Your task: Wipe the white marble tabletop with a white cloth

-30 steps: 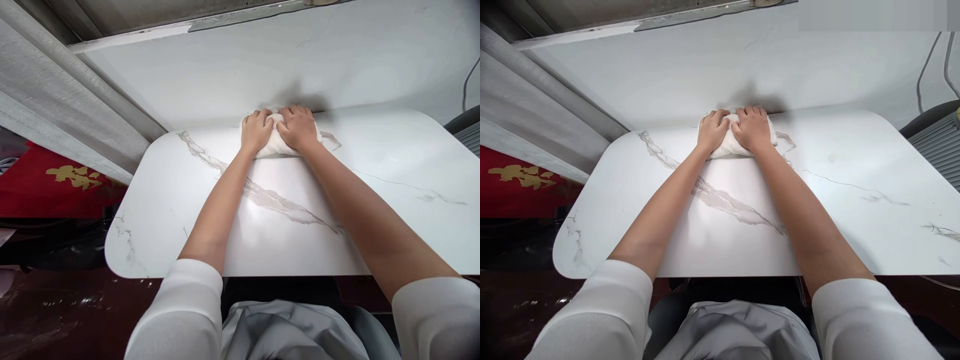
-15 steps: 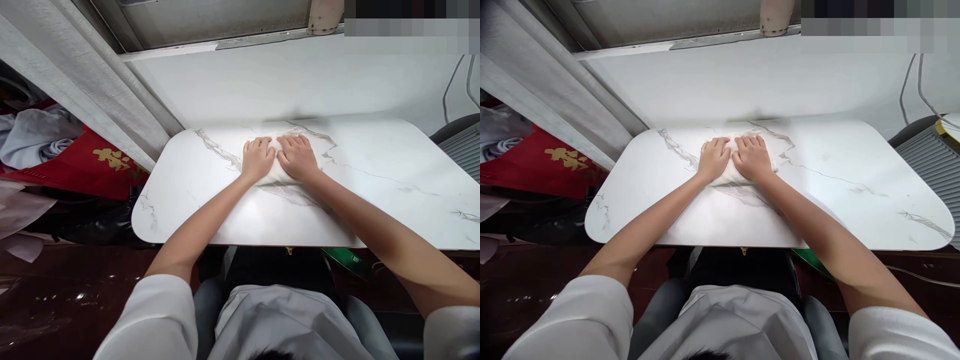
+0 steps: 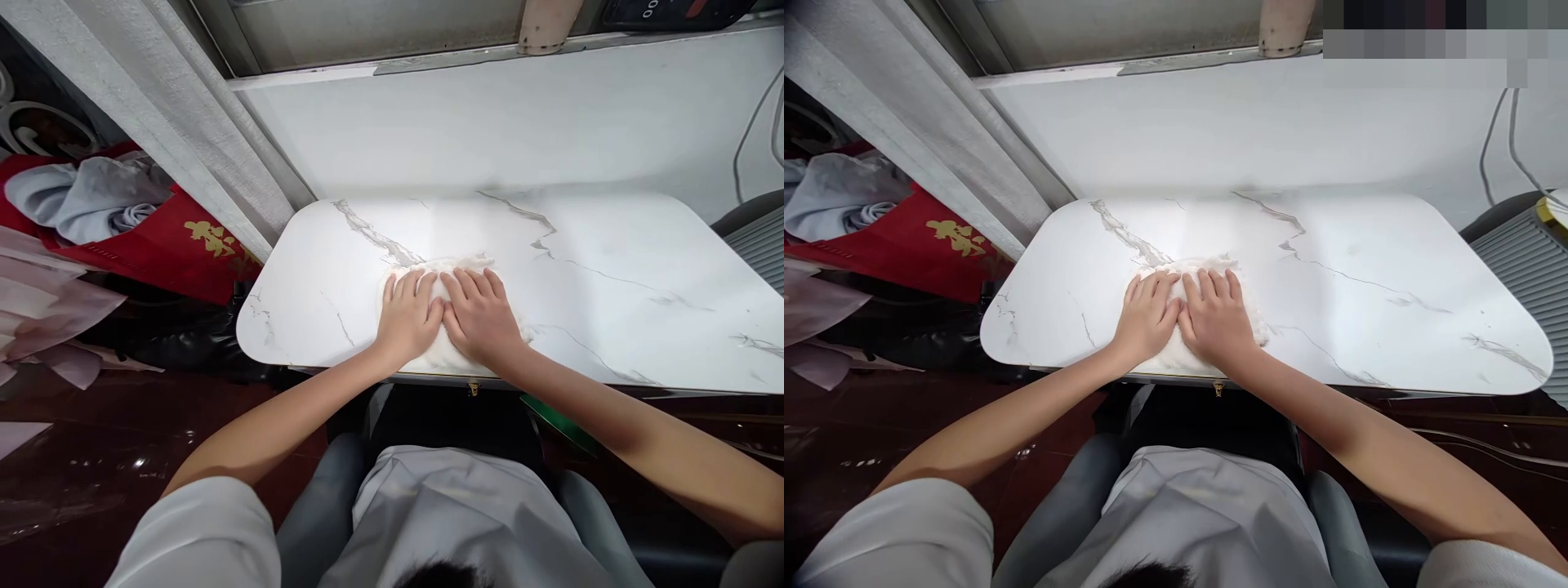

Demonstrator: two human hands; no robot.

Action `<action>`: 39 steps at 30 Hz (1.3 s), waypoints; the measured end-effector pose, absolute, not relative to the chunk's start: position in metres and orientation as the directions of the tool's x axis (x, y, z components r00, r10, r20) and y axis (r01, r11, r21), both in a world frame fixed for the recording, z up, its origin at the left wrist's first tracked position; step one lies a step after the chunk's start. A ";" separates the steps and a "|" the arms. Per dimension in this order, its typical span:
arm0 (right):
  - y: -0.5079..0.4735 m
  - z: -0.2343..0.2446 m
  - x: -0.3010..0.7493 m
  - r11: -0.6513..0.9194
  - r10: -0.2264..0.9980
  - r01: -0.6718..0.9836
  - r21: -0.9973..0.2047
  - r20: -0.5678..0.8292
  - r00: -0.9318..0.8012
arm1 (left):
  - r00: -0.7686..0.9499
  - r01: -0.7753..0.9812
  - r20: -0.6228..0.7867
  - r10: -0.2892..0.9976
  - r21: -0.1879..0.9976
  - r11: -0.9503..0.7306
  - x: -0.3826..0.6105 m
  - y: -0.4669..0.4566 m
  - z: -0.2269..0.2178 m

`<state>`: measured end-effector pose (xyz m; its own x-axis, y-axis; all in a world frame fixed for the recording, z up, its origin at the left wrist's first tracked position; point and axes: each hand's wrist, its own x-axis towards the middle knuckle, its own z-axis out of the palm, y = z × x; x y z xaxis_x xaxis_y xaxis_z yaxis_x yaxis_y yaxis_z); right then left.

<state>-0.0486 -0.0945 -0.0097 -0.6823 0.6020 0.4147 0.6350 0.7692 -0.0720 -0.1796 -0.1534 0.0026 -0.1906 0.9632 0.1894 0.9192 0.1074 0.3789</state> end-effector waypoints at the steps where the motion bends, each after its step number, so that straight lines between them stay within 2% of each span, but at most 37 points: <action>1: -0.096 -0.009 -0.050 0.773 0.599 0.630 -0.075 0.412 -0.687 | -0.188 0.919 0.190 0.964 0.379 0.105 -0.181 -0.156 0.003; 9: -0.070 -0.004 -0.081 0.801 0.587 0.584 -0.134 0.370 -0.720 | -0.213 0.919 0.235 0.948 0.379 0.112 -0.208 -0.135 0.004; 18: 0.005 -0.005 -0.153 0.805 0.590 0.559 -0.196 0.358 -0.724 | -0.350 0.871 0.303 0.886 0.453 0.189 -0.274 -0.063 -0.004; 39: 0.101 -0.008 -0.218 0.766 0.637 0.603 -0.222 0.384 -0.668 | -0.408 0.844 0.322 0.854 0.490 0.219 -0.334 0.039 -0.005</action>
<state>-0.2181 0.1009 -0.0084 -0.6681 0.6373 0.3840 0.6032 0.7661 -0.2219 -0.3341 0.0390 -0.0047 -0.4082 0.8544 0.3216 0.8440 0.2189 0.4897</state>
